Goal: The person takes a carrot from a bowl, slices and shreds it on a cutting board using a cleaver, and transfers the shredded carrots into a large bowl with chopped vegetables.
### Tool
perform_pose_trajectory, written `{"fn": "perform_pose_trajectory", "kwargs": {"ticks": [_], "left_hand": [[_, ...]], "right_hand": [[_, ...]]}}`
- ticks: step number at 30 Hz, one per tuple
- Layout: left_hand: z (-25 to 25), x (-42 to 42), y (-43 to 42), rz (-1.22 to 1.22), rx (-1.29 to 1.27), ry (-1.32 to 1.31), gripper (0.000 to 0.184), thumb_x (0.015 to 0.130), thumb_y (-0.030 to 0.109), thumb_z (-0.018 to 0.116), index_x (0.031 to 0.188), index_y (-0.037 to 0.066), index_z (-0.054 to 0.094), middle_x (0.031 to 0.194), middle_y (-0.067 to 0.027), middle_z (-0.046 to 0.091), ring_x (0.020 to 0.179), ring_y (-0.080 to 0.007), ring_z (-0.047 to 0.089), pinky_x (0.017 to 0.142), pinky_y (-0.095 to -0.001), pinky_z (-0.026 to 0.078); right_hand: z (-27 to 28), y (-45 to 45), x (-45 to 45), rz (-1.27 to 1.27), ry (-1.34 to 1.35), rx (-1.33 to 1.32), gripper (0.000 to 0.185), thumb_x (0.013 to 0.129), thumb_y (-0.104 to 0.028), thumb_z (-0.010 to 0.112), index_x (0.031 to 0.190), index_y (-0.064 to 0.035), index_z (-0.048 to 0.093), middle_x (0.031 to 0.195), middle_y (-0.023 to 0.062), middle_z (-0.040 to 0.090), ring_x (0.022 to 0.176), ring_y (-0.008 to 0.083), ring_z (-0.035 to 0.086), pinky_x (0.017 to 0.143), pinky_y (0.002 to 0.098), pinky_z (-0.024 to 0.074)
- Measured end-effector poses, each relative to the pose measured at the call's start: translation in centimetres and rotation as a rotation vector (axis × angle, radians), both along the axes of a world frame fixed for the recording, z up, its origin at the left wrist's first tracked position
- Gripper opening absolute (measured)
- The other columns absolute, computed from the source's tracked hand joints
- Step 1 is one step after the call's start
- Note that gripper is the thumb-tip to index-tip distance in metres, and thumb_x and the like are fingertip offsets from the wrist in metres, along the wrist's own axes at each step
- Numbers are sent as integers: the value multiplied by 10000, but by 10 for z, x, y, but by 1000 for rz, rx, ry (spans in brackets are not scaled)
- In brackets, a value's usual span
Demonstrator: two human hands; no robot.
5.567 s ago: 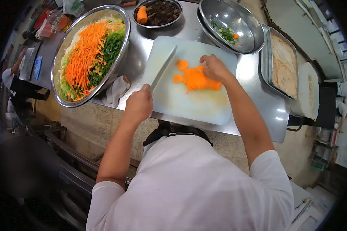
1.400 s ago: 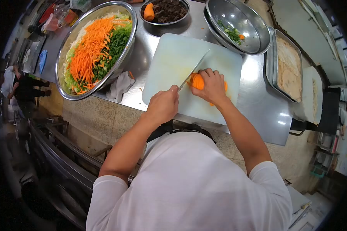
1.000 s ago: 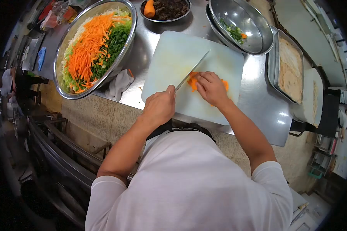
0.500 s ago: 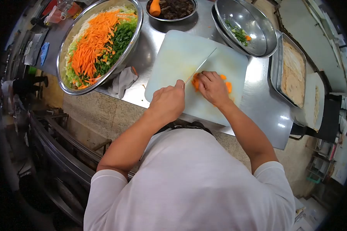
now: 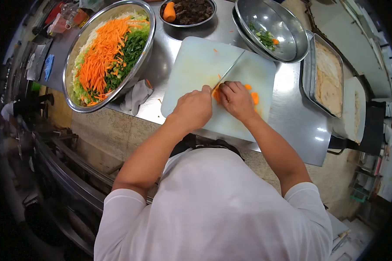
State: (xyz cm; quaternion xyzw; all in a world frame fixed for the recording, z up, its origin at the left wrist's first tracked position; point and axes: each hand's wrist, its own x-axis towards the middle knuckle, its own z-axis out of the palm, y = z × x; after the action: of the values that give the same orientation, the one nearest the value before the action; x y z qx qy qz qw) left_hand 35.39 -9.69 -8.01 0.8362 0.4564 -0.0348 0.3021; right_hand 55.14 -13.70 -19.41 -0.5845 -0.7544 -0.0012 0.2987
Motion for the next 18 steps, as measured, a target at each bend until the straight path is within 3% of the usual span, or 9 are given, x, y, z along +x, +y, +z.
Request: {"fn": "perform_pose_trajectory", "kwargs": {"ticks": [9,13,18], "left_hand": [[-22,2,2,21,14,-30,167,943,15,488,1090,-54,529,905,-317,704,895,-501,699,839,-573,541],[3,-4,-4,-42,59,-10,152,971,36,471,1090,-43,524,889,-319,701,880,-516,691,815,-589,533],[-12,4,-4,-18,12,31,177,940,18,496,1097,-56,533,933,-326,702,915,-498,700,853,-573,540]], "right_hand": [[10,-2,9,47,42,-16,211,854,-152,691,1044,-68,653,1081,93,644,1036,330,588,887,451,487],[6,0,7,49,22,-26,197,842,-132,693,1025,-72,654,1058,88,645,1001,314,587,852,444,473],[5,0,3,7,-46,-39,208,813,-108,714,1012,-76,663,1026,77,659,1004,301,599,864,439,480]]}}
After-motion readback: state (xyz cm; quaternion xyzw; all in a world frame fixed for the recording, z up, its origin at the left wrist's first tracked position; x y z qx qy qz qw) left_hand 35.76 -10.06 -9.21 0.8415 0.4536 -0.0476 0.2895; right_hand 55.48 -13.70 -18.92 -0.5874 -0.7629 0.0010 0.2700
